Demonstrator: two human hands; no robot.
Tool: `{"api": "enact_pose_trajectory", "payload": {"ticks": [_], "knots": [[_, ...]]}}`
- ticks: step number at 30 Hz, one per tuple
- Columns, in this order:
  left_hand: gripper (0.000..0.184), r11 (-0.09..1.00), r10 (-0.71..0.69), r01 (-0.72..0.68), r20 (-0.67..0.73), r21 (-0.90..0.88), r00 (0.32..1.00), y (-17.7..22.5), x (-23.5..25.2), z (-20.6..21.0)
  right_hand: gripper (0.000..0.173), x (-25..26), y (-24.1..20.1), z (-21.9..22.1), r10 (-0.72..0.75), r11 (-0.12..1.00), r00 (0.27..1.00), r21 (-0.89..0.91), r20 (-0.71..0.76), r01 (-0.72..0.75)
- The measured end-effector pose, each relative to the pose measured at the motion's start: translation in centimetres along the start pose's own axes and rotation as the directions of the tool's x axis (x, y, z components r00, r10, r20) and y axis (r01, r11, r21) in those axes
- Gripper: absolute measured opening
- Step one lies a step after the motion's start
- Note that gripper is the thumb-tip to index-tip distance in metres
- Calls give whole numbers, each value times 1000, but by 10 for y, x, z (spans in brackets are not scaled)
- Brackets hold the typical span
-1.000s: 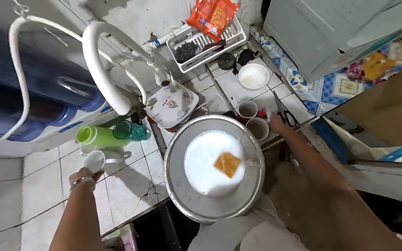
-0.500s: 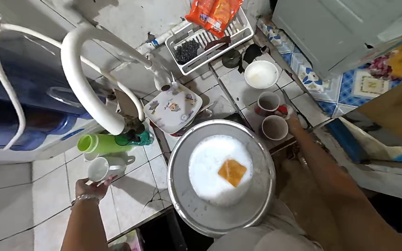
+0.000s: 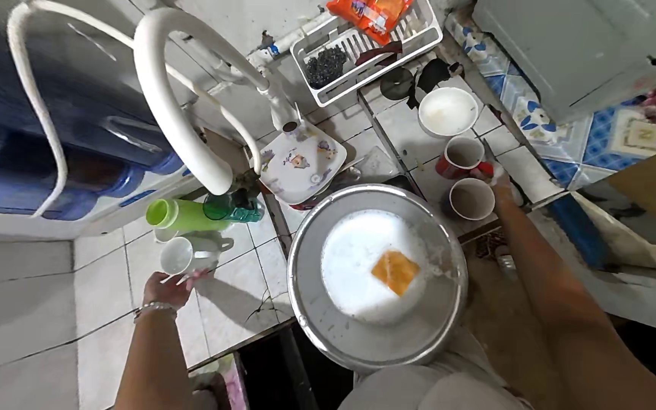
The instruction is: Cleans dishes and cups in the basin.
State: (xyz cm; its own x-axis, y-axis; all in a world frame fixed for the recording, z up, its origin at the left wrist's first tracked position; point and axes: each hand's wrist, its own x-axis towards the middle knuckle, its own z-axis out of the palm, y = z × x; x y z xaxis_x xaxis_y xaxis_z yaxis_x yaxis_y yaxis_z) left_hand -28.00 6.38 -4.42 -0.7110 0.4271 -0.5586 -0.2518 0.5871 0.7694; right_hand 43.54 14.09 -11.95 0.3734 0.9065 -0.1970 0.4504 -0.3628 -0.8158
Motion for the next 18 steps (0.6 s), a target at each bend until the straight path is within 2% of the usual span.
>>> {"api": "enact_pose_trajectory", "payload": {"ticks": [2, 3, 5, 6, 8, 9, 11, 12, 13, 14, 16, 18], "knots": [[30, 989, 13, -15, 20, 145, 1000, -8, 0, 2, 40, 1, 3, 1, -15, 1000, 1000, -15, -11, 15], [27, 976, 4, -11, 32, 216, 999, -15, -2, 4, 40, 0, 0, 0, -11, 1000, 1000, -19, -12, 11], [34, 931, -25, -22, 124, 365, 992, -32, -21, 13, 39, -3, -7, 0, -19, 1000, 999, 4, -37, 19], [43, 898, -53, -46, 213, 437, 976, -41, -41, 20, 39, -2, -3, 4, -33, 997, 997, 61, -64, 37], [63, 822, -163, -104, 405, 561, 900, -54, -97, 42, 44, -1, 5, 10, -68, 974, 990, 205, -119, 92], [70, 787, -208, -167, 510, 594, 835, -61, -127, 50, 48, -4, 2, 9, -70, 972, 990, 216, -126, 96], [68, 774, -239, -276, 667, 569, 706, -78, -179, 61, 51, -10, -5, -1, -12, 994, 997, 110, -80, 21], [58, 790, -228, -288, 695, 542, 682, -85, -199, 65, 53, -11, -5, -9, 10, 1000, 1000, 26, -16, -10], [47, 801, -230, -269, 691, 534, 685, -90, -214, 70, 52, -9, -2, -17, 5, 999, 999, -42, 48, -3], [44, 810, -231, -246, 675, 533, 701, -96, -223, 74, 51, -4, 8, -23, -28, 997, 995, -70, 94, 35], [48, 821, -229, -215, 650, 529, 725, -108, -230, 80, 55, 13, 35, -31, -73, 996, 985, -37, 157, 80], [45, 847, -236, -172, 646, 503, 726, -115, -236, 88, 56, 16, 38, -38, -18, 999, 984, 46, 179, 10]]}}
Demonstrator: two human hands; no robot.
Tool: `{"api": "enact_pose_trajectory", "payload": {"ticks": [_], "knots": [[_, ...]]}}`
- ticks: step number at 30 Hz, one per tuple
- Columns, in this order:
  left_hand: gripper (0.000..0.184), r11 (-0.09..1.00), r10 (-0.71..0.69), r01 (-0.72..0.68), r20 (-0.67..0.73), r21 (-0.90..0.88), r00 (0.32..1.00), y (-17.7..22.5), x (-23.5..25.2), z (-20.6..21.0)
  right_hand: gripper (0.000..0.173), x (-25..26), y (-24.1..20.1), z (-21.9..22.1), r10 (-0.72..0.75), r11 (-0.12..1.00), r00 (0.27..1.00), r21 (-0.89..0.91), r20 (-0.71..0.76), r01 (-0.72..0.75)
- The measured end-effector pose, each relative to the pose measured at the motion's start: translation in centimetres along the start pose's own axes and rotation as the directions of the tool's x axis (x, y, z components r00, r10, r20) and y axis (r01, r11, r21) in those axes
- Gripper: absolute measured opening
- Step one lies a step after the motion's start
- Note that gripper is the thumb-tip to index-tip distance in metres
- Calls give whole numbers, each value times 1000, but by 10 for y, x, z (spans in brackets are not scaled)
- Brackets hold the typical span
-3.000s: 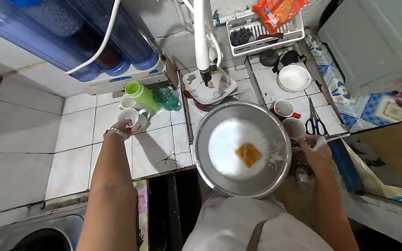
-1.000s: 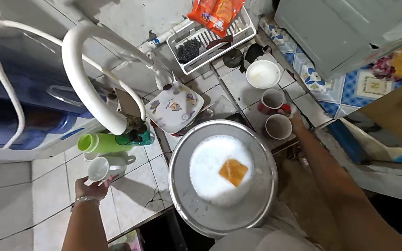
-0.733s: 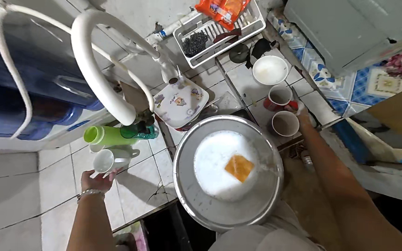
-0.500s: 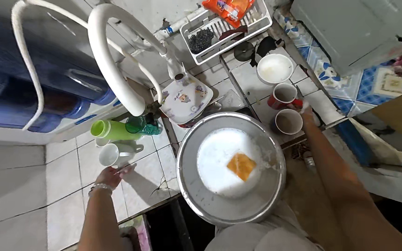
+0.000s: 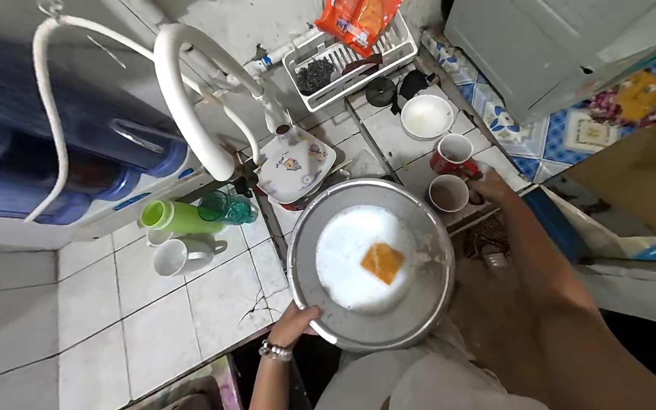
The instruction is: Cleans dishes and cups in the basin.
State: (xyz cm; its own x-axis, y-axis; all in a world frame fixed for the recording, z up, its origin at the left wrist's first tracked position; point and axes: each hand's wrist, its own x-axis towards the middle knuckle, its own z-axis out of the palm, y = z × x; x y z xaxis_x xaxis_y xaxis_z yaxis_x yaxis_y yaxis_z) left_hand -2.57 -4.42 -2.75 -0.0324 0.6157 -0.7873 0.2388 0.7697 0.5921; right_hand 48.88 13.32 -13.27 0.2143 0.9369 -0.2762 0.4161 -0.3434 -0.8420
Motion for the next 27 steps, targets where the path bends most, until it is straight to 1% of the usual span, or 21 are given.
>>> {"api": "enact_pose_trajectory", "payload": {"ticks": [3, 5, 6, 7, 8, 9, 10, 11, 12, 14, 17, 19, 20, 22, 24, 25, 26, 27], "knots": [[38, 999, -4, 4, -16, -35, 1000, 3, 4, 15, 40, 0, 1, -8, 62, 990, 997, 123, 39, -67], [41, 999, -3, 3, -19, -44, 1000, 8, 7, 19, 23, 1, -4, -10, 31, 998, 999, 46, 44, -33], [41, 999, 0, -1, -14, -44, 1000, 11, 7, 19, 21, -3, -16, -11, 1, 1000, 998, -2, 62, -1], [40, 999, 7, -7, -2, -38, 1000, 13, 7, 19, 23, -5, -24, -12, -15, 1000, 998, -3, 66, 15], [40, 999, 15, -15, 12, -33, 1000, 15, 8, 19, 31, -5, -28, -9, 5, 996, 999, 85, 51, -9], [41, 999, 29, -28, 30, -26, 999, 16, 9, 18, 40, -3, -29, -6, 55, 975, 998, 212, 24, -58], [43, 999, 47, -46, 47, -22, 998, 18, 9, 18, 47, -3, -34, -6, 68, 952, 997, 299, 22, -72], [46, 998, 64, -63, 64, -19, 996, 19, 9, 19, 50, -5, -39, -8, 60, 941, 998, 334, 15, -62], [49, 997, 73, -73, 85, -11, 994, 20, 9, 20, 51, -7, -46, -10, 41, 940, 999, 339, -13, -34], [55, 997, 73, -75, 132, 10, 989, 22, 10, 23, 55, -15, -65, -20, -33, 961, 999, 274, -43, 44], [61, 996, 57, -72, 218, 57, 974, 23, 13, 31, 55, -25, -93, -31, -178, 967, 983, 178, -33, 181], [57, 985, 82, -122, 289, 124, 954, 26, 14, 22, 51, -41, -123, -23, -230, 954, 972, 187, -53, 236], [52, 968, 112, -173, 301, 183, 947, 30, 17, 12, 48, -53, -143, -13, -239, 948, 970, 205, -47, 243], [51, 915, 176, -249, 241, 318, 954, 60, 20, -24, 44, -78, -178, 17, -242, 930, 970, 286, -2, 232], [48, 826, 288, -309, 120, 471, 950, 114, 23, -65, 40, -100, -201, 55, -241, 887, 964, 428, 108, 174], [46, 770, 361, -329, 52, 546, 931, 144, 28, -84, 41, -112, -212, 76, -243, 872, 957, 469, 160, 143], [43, 706, 461, -356, -14, 612, 888, 174, 38, -99, 40, -124, -225, 98, -243, 854, 944, 511, 222, 100], [41, 662, 527, -358, -70, 658, 847, 209, 44, -106, 39, -135, -237, 120, -247, 840, 927, 540, 282, 60]]}}
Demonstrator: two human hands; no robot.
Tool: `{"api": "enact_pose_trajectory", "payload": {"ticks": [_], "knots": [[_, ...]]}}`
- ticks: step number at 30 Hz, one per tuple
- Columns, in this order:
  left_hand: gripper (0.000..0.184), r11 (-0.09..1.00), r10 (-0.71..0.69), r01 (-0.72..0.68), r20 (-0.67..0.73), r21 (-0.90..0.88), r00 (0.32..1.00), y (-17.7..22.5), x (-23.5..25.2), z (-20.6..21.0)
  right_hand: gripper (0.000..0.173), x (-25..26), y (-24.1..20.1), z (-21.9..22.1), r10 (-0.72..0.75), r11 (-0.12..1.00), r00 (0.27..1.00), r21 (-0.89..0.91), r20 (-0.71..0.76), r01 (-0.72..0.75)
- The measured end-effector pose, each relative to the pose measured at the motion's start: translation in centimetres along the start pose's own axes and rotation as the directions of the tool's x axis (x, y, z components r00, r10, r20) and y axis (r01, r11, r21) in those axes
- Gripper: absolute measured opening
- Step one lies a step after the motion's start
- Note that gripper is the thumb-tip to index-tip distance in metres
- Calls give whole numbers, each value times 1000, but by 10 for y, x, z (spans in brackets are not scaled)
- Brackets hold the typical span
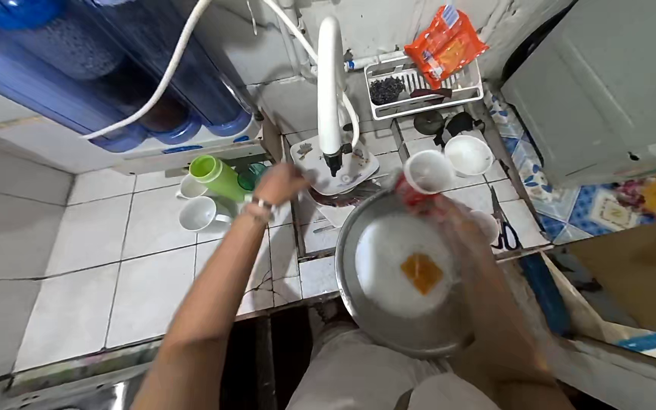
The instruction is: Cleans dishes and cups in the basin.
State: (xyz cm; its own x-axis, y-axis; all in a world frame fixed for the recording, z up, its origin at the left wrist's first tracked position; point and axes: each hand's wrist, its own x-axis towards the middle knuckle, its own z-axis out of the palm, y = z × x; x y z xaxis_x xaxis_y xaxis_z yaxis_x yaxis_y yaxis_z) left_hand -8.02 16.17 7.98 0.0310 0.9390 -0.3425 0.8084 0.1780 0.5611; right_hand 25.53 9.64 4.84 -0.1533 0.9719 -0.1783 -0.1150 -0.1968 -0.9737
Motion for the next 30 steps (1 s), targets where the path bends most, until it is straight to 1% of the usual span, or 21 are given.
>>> {"api": "enact_pose_trajectory", "payload": {"ticks": [1, 2, 4, 5, 6, 7, 8, 9, 11, 14, 16, 17, 19, 21, 22, 24, 27, 30], "knots": [[44, 999, 24, -20, -74, 47, 997, 21, 22, -17, 40, 1, 4, 24, 25, 999, 999, 19, 31, -26], [52, 994, 40, -27, -128, 102, 991, 40, 45, -26, 40, 4, 10, 44, 53, 998, 997, 19, 56, -54], [69, 977, 71, -41, -137, 208, 988, 72, 85, -27, 41, 10, 22, 73, 84, 996, 988, -39, 132, -79], [71, 970, 111, -79, -130, 230, 985, 81, 100, -22, 41, 12, 26, 85, 86, 994, 983, -81, 162, -74], [65, 971, 140, -117, -100, 211, 985, 90, 107, -17, 40, 12, 25, 94, 100, 990, 978, -120, 182, -79], [54, 963, 197, -177, -81, 201, 977, 91, 115, -7, 40, 11, 23, 102, 121, 984, 973, -152, 196, -92], [43, 954, 245, -226, -76, 199, 966, 89, 122, 5, 40, 11, 22, 107, 134, 979, 969, -178, 206, -98], [39, 958, 257, -241, -100, 153, 961, 87, 126, 14, 42, 12, 22, 109, 130, 978, 967, -190, 219, -88], [45, 971, 212, -198, -97, 136, 972, 88, 129, 17, 44, 14, 22, 111, 109, 978, 967, -198, 232, -63], [49, 975, 186, -177, -56, 133, 981, 79, 141, 15, 44, 17, 18, 113, 110, 961, 978, -272, 175, -59], [43, 969, 199, -194, -14, 155, 980, 70, 150, 16, 43, 20, 17, 113, 126, 935, 984, -346, 126, -75], [42, 976, 194, -191, -14, 107, 981, 59, 161, 22, 43, 21, 19, 113, 125, 929, 986, -361, 112, -76], [44, 973, 191, -197, -67, -117, 979, 40, 169, 33, 42, 22, 23, 112, 116, 930, 988, -360, 98, -73], [46, 891, 198, -245, -158, -382, 967, 36, 155, 43, 41, 20, 25, 113, 109, 941, 989, -331, 101, -70], [44, 841, 195, -268, -198, -470, 961, 38, 148, 46, 40, 18, 25, 115, 116, 952, 988, -296, 102, -81], [42, 766, 191, -294, -233, -572, 953, 38, 145, 52, 39, 16, 25, 119, 143, 971, 985, -209, 99, -120], [40, 707, 198, -310, -242, -635, 950, 32, 154, 59, 36, 13, 24, 122, 205, 978, 977, -55, 60, -202], [34, 546, 191, -313, -248, -777, 950, 25, 163, 67, 36, 16, 26, 117, 248, 969, 968, -17, 35, -248]]}}
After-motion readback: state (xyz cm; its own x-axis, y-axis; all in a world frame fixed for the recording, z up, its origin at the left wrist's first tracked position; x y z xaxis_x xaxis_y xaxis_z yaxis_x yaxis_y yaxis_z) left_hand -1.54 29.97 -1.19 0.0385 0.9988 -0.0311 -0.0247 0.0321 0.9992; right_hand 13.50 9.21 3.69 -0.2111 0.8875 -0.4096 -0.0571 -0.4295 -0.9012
